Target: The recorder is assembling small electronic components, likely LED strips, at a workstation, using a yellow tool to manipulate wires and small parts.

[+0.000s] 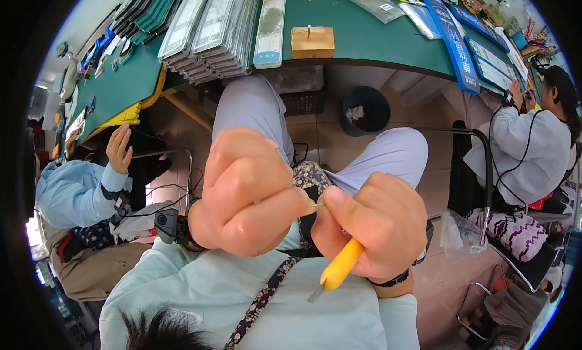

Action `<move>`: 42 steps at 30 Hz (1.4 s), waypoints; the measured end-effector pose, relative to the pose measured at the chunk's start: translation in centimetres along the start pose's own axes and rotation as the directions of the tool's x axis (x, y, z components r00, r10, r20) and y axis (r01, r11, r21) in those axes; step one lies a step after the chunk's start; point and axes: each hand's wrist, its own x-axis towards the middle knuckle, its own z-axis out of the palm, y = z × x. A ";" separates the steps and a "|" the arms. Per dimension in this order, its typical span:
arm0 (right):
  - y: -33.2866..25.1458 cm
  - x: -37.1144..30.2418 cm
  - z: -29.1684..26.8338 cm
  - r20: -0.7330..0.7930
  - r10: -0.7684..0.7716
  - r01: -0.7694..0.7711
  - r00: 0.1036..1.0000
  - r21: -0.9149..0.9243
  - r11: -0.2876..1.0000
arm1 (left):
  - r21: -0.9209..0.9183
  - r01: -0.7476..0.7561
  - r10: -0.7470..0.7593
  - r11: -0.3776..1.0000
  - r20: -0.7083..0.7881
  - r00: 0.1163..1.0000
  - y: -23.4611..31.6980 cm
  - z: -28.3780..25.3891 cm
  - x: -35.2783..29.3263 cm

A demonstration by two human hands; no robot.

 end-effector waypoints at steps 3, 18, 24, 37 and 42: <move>0.0 -0.1 0.0 0.006 0.003 -0.003 1.000 0.051 0.999 | 0.079 -0.079 0.084 0.994 -0.069 0.994 -0.1 0.2 0.1; -0.2 -0.4 0.0 0.040 0.061 -0.067 0.997 0.165 0.984 | 0.215 -0.171 0.202 0.961 -0.129 0.971 -0.6 -0.1 -0.5; -0.3 -0.4 0.1 0.034 0.086 -0.091 0.996 0.200 0.976 | 0.231 -0.172 0.204 0.958 -0.121 0.972 -0.5 -0.2 -0.7; -0.9 -0.4 0.7 0.097 0.314 -0.317 0.945 0.516 0.796 | 0.275 -0.189 0.234 0.943 -0.140 0.962 -0.8 -0.6 -1.0; -1.4 -0.3 0.3 0.175 0.422 -0.435 0.889 0.605 0.667 | 0.283 -0.177 0.231 0.943 -0.171 0.958 -0.7 -0.3 -1.0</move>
